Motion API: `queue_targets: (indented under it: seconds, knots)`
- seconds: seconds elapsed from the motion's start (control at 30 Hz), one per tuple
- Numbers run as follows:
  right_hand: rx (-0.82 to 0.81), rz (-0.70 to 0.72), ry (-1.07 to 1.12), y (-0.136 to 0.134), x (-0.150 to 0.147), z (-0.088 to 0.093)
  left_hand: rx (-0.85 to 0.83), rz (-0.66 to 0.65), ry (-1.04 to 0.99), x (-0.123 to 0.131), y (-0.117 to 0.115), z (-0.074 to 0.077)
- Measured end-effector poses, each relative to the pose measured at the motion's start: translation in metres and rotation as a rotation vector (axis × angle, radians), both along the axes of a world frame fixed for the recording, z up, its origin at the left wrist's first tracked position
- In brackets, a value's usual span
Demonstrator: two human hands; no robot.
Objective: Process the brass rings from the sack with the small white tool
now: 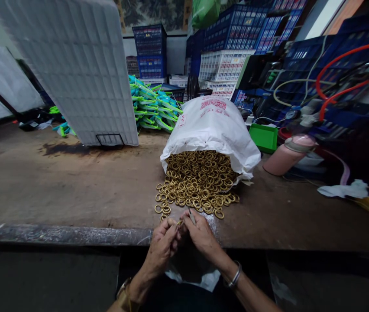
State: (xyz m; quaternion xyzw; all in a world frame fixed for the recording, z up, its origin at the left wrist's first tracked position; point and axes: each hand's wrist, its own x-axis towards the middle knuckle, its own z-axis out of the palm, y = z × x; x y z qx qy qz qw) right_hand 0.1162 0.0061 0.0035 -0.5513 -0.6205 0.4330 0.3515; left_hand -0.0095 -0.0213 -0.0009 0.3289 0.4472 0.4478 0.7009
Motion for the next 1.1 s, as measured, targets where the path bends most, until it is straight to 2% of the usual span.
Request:
queue_targets:
  seconds: [0.1,0.27,0.5,0.97,1.1]
  knots:
    - [0.127,0.04,-0.217,-0.003,0.003,-0.006,0.011,0.031,0.027,0.001,0.0,0.001]
    - [0.173,0.181,-0.37,-0.01,0.005,-0.014,0.023,0.052,0.068,0.001,0.001,-0.001]
    - [0.207,0.197,-0.442,-0.011,0.003,-0.011,0.056,0.068,0.061,0.002,0.002,-0.001]
    - [0.18,0.257,-0.422,-0.01,0.002,-0.006,0.172,0.059,0.139,-0.002,-0.001,0.001]
    - [0.155,0.234,-0.586,0.0,0.007,-0.01,0.211,0.067,0.157,-0.004,-0.012,0.002]
